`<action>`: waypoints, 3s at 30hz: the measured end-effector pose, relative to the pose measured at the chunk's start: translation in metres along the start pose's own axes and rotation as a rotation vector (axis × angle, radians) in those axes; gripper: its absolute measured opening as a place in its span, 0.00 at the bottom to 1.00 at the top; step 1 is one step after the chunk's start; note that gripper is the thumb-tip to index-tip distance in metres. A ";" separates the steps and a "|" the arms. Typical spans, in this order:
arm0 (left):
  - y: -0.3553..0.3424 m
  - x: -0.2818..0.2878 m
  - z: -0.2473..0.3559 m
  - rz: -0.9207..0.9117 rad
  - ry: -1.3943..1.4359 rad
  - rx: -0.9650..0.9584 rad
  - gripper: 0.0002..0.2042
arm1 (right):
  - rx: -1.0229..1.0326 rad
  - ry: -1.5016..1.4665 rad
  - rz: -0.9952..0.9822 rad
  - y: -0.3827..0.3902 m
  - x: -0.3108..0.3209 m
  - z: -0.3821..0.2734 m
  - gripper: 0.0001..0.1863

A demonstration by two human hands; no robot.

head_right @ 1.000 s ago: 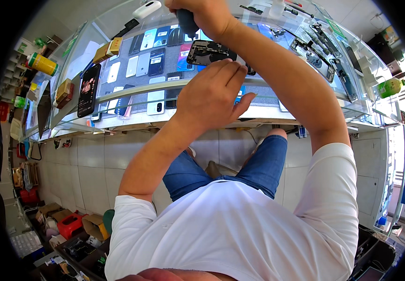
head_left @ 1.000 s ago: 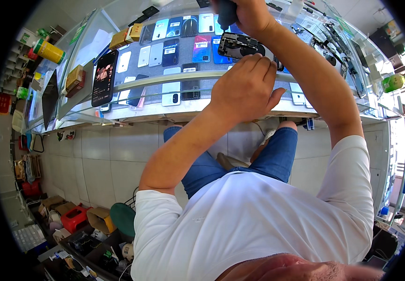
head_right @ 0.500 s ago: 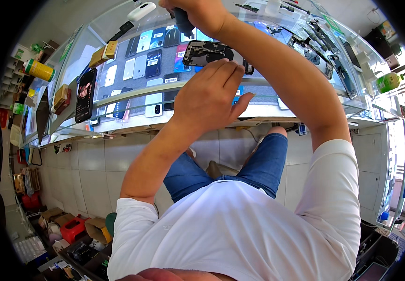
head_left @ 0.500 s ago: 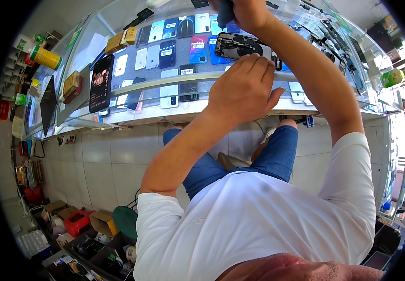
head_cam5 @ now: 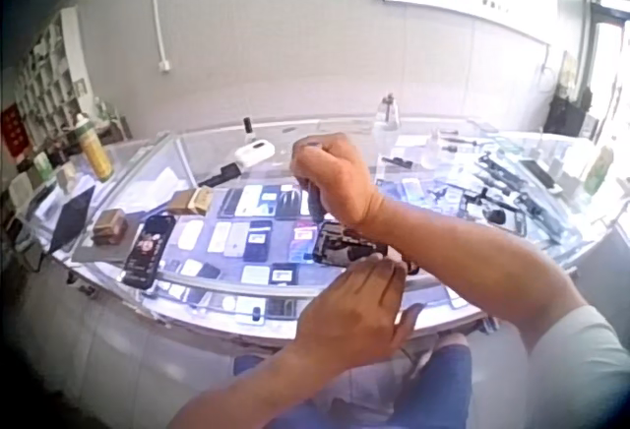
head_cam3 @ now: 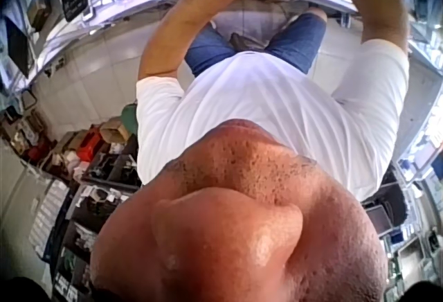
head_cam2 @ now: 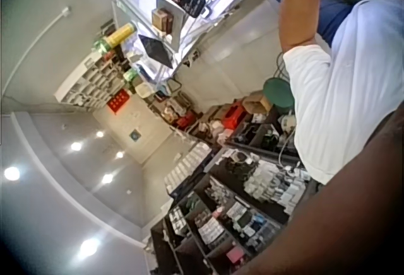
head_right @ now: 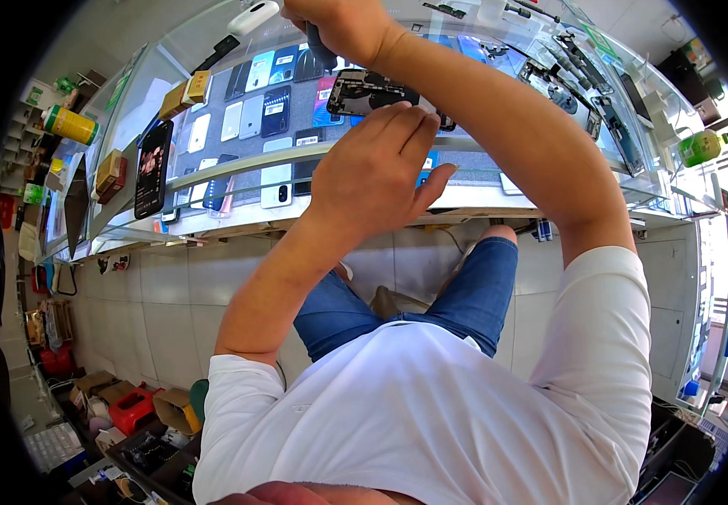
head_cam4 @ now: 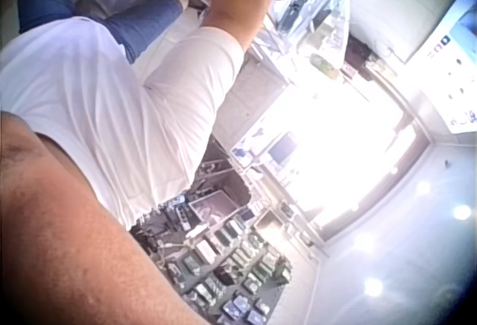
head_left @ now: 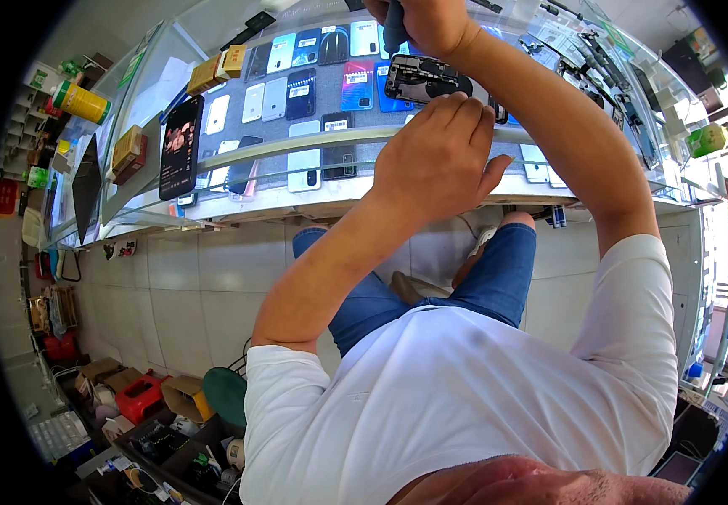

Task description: The person disassembles and reassembles internal components of a smartphone on a glass counter using a screwdriver and tweezers.

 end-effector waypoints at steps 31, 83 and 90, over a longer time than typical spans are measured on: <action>0.011 0.086 -0.001 0.039 0.335 0.447 0.47 | -0.492 -0.315 0.074 0.082 0.019 -0.155 0.20; 0.106 0.128 0.045 -0.279 0.772 0.842 0.13 | -0.946 -0.482 0.119 0.256 0.032 -0.191 0.51; 0.117 0.120 0.040 -0.208 0.861 0.872 0.12 | -0.944 -0.595 -0.067 0.259 0.021 -0.200 0.57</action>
Point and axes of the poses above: each hand's wrist, its own y-axis away from the middle knuckle, its own x-axis out of the back of the hand, z = x × y, the point moved 8 cm from there along -y, towards the middle knuckle, and after that the axes turned 12 degrees about z, right-handed, at the moved point
